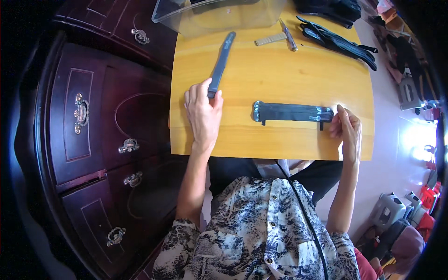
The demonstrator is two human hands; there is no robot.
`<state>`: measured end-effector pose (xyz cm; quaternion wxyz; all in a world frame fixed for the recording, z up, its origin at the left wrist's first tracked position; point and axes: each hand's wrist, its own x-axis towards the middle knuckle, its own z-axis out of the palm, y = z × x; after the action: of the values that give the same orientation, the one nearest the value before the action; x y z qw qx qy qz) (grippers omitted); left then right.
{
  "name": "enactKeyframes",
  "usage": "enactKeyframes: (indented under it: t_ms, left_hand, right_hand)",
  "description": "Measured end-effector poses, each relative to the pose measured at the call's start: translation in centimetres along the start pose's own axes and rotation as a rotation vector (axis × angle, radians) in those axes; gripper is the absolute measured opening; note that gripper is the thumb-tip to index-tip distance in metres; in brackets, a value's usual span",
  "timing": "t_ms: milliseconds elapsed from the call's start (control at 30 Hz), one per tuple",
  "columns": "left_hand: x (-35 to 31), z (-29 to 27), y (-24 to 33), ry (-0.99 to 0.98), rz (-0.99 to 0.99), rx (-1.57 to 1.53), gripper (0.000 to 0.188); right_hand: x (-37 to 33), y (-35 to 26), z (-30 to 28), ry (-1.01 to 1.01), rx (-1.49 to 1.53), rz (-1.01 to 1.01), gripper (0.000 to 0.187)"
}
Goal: Inspecting, folding, and organizing black fabric straps with labels at a workbench.
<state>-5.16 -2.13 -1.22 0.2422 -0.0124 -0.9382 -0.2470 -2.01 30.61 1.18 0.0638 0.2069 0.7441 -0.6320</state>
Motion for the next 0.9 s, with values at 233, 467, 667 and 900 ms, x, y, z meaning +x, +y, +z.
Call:
enactKeyframes:
  t_ms: [233, 467, 667, 900]
  left_hand:
    - [-3.0, -4.2, 1.0, 0.148, -0.063, -0.367, 0.037]
    - [-6.6, -6.6, 3.0, 0.131, -0.296, -0.709, 0.040]
    - [-7.7, -6.2, 4.3, 0.080, -0.530, -0.934, 0.032]
    - [-8.5, -5.7, 3.4, 0.160, -0.683, -1.195, 0.028]
  right_hand:
    - [-4.0, -3.7, 5.7, -0.194, 0.058, -0.093, 0.037]
    - [-5.4, -4.2, 12.7, -0.515, -0.091, -0.394, 0.016]
    - [-6.6, -3.0, 15.5, -0.439, -0.346, -0.736, 0.047]
    - [-8.3, -1.9, 16.2, -0.525, -0.367, -0.700, 0.057]
